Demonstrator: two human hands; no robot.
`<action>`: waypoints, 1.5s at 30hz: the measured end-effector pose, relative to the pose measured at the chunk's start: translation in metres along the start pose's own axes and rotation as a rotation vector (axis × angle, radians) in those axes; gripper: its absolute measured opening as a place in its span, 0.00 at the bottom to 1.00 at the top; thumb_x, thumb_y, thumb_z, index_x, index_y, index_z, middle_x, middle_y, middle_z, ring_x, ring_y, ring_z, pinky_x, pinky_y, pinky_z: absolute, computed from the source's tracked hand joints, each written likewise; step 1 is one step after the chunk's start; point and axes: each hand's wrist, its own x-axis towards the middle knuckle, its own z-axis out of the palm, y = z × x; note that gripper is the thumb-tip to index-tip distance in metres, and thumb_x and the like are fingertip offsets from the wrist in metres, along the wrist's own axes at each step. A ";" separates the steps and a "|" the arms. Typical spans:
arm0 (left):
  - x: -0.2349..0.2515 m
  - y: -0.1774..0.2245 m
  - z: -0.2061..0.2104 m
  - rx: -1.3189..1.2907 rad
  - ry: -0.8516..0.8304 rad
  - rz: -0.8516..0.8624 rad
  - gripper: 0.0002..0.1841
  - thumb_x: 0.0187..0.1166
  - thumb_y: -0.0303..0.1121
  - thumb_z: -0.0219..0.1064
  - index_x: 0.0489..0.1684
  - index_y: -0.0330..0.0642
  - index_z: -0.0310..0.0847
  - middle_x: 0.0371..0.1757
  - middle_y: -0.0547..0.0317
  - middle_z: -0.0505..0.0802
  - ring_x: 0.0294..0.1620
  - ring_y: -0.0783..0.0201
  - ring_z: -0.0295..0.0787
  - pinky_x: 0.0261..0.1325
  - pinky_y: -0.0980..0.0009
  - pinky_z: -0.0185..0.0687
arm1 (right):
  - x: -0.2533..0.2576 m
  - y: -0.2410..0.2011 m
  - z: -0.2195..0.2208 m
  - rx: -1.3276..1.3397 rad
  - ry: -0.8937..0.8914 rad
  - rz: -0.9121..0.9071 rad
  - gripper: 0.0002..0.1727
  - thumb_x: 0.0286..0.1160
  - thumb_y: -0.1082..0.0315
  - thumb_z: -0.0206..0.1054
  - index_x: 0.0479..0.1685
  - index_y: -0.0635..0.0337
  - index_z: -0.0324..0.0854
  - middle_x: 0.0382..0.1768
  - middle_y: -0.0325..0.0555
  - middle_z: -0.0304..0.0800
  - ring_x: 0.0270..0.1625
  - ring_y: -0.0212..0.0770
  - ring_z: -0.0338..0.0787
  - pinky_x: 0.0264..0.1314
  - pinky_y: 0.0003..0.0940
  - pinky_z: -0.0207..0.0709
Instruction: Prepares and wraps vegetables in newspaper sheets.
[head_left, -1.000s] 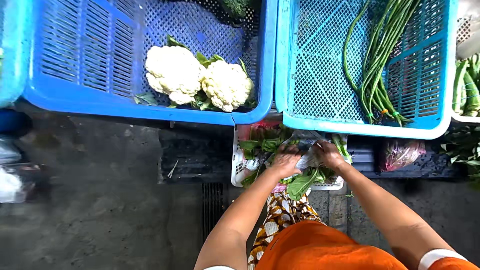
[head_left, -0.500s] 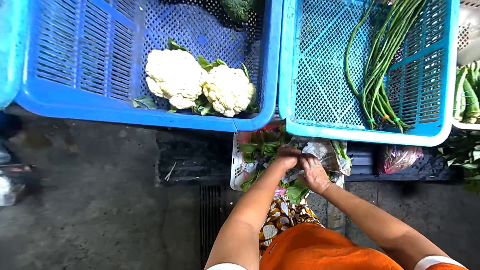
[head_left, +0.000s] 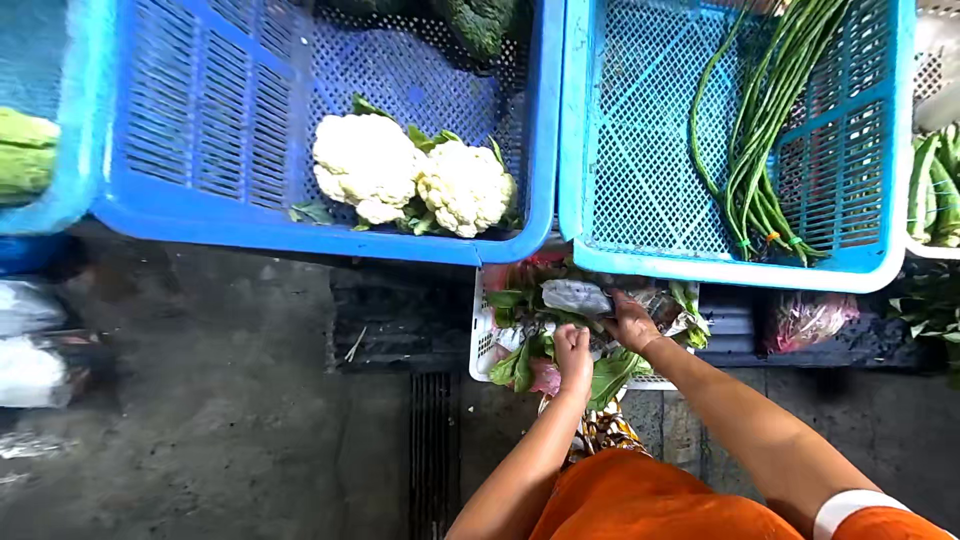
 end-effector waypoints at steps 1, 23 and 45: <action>-0.001 -0.003 0.005 -0.074 -0.033 -0.135 0.28 0.92 0.41 0.55 0.84 0.30 0.58 0.72 0.32 0.80 0.64 0.46 0.84 0.61 0.52 0.83 | -0.002 -0.001 -0.001 0.070 -0.006 0.036 0.41 0.79 0.52 0.69 0.89 0.60 0.59 0.79 0.61 0.77 0.82 0.57 0.76 0.87 0.53 0.65; -0.177 0.045 0.071 -0.429 -0.444 0.340 0.28 0.77 0.24 0.70 0.76 0.26 0.65 0.62 0.45 0.88 0.62 0.64 0.87 0.71 0.67 0.82 | -0.232 0.021 -0.073 1.318 0.268 -0.309 0.25 0.75 0.74 0.62 0.73 0.70 0.67 0.49 0.51 0.92 0.48 0.41 0.94 0.56 0.41 0.91; -0.258 0.122 0.069 -0.669 -0.419 0.563 0.27 0.65 0.18 0.71 0.65 0.33 0.69 0.45 0.47 0.91 0.44 0.59 0.93 0.51 0.60 0.92 | -0.294 -0.004 -0.143 0.810 0.283 -0.606 0.39 0.57 0.46 0.80 0.65 0.64 0.75 0.51 0.46 0.91 0.53 0.35 0.92 0.60 0.37 0.87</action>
